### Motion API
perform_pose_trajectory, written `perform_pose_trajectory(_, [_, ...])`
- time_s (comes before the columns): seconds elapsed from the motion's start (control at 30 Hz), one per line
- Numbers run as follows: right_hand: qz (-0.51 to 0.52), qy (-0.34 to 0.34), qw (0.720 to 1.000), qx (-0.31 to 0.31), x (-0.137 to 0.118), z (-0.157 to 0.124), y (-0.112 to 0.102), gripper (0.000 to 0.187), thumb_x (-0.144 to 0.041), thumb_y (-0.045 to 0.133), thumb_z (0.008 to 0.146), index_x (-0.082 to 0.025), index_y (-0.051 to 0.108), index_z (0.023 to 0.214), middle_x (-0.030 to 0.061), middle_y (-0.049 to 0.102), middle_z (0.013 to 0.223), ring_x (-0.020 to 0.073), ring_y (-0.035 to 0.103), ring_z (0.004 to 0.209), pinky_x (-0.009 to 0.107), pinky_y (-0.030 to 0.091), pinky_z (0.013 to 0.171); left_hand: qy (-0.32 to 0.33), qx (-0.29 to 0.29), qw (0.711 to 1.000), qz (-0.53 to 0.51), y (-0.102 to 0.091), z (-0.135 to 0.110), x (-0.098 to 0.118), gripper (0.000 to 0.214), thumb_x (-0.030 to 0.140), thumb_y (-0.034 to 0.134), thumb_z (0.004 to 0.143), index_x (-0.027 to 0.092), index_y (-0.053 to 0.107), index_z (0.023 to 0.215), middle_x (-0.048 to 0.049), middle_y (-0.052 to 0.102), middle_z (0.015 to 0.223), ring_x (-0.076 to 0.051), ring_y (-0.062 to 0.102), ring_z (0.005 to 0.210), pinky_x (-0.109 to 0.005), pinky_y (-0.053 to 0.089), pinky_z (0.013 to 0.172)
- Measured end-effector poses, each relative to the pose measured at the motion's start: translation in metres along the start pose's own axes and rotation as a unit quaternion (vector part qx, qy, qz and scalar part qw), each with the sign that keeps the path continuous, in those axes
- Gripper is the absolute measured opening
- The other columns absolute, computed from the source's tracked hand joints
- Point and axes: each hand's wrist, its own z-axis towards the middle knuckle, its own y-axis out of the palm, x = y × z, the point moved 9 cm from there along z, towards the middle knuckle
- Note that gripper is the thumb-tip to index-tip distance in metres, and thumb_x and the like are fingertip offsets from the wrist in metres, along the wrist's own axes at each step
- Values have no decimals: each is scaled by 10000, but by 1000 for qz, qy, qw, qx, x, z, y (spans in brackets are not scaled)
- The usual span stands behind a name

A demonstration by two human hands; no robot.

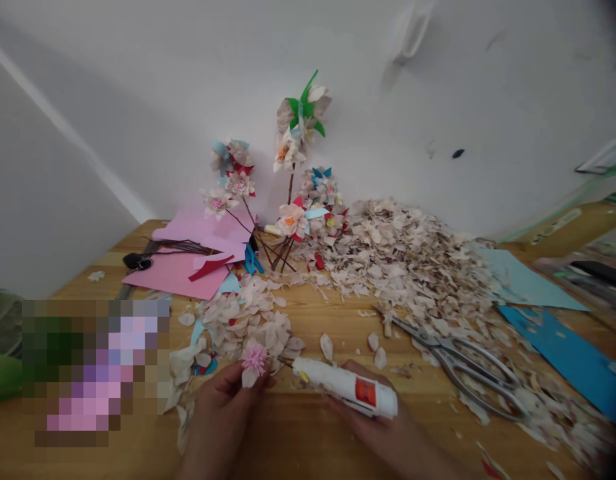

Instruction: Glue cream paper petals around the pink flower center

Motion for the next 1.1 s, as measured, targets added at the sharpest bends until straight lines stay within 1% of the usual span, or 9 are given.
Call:
perform_pose_trajectory(0.1, [-5, 5, 1000, -12, 0, 0, 1, 182, -264, 563, 749, -234, 419, 643, -52, 432, 581, 136, 438, 535, 234, 361, 497, 7, 1, 1000, 6, -1, 0, 1, 362, 558, 631, 611, 201, 683, 625, -18, 688, 618, -224, 590, 672, -250, 401, 602])
perform_pose_trajectory(0.23, [-9, 11, 1000, -17, 1, 0, 2, 182, -256, 566, 741, -232, 417, 638, -56, 433, 577, 130, 439, 533, 222, 358, 497, 5, 10, 1000, 4, -3, 0, 1, 356, 554, 634, 605, 200, 672, 591, -13, 673, 587, -212, 582, 645, -244, 399, 592])
perform_pose_trajectory(0.4, [-3, 2, 1000, -15, 0, -2, 2, 138, -239, 568, 748, -223, 459, 666, -60, 451, 594, 121, 447, 543, 209, 362, 508, -11, 21, 1000, -20, -3, -1, 3, 388, 584, 655, 544, 196, 660, 552, -3, 640, 540, -193, 560, 593, -232, 395, 548])
perform_pose_trajectory(0.57, [-11, 6, 1000, -20, 2, -2, 2, 171, -253, 560, 766, -225, 435, 651, -62, 434, 588, 122, 433, 535, 217, 353, 504, -20, 17, 999, -37, 0, -2, 6, 407, 598, 677, 503, 192, 660, 527, 1, 613, 512, -177, 536, 563, -225, 408, 540])
perform_pose_trajectory(0.7, [-14, -2, 1000, -14, 0, -2, 1, 158, -277, 564, 764, -226, 452, 665, -48, 470, 606, 137, 466, 558, 228, 376, 521, -23, 18, 998, -49, 2, -3, 8, 415, 605, 694, 468, 195, 668, 531, 5, 600, 507, -175, 525, 558, -226, 419, 535])
perform_pose_trajectory(0.93, [-11, -2, 1000, -15, -3, -1, 0, 191, -241, 585, 734, -229, 427, 628, -52, 450, 578, 136, 460, 535, 225, 359, 490, -24, 22, 999, -38, -1, -3, 5, 415, 611, 681, 483, 199, 666, 533, -5, 628, 523, -196, 561, 580, -241, 424, 555])
perform_pose_trajectory(1.03, [-21, -1, 1000, -20, -2, -1, 1, 182, -243, 555, 742, -230, 414, 627, -57, 440, 576, 130, 454, 533, 221, 361, 495, -15, 22, 999, -25, -2, -1, 1, 418, 616, 665, 523, 198, 662, 536, -8, 635, 526, -188, 553, 575, -237, 409, 550])
perform_pose_trajectory(1.1, [-26, -2, 999, -20, -2, 0, 1, 169, -237, 537, 745, -228, 409, 635, -62, 429, 576, 121, 441, 531, 217, 356, 499, -20, 24, 999, -35, -1, 0, -3, 432, 626, 670, 515, 196, 662, 545, -8, 637, 528, -181, 544, 570, -231, 401, 542])
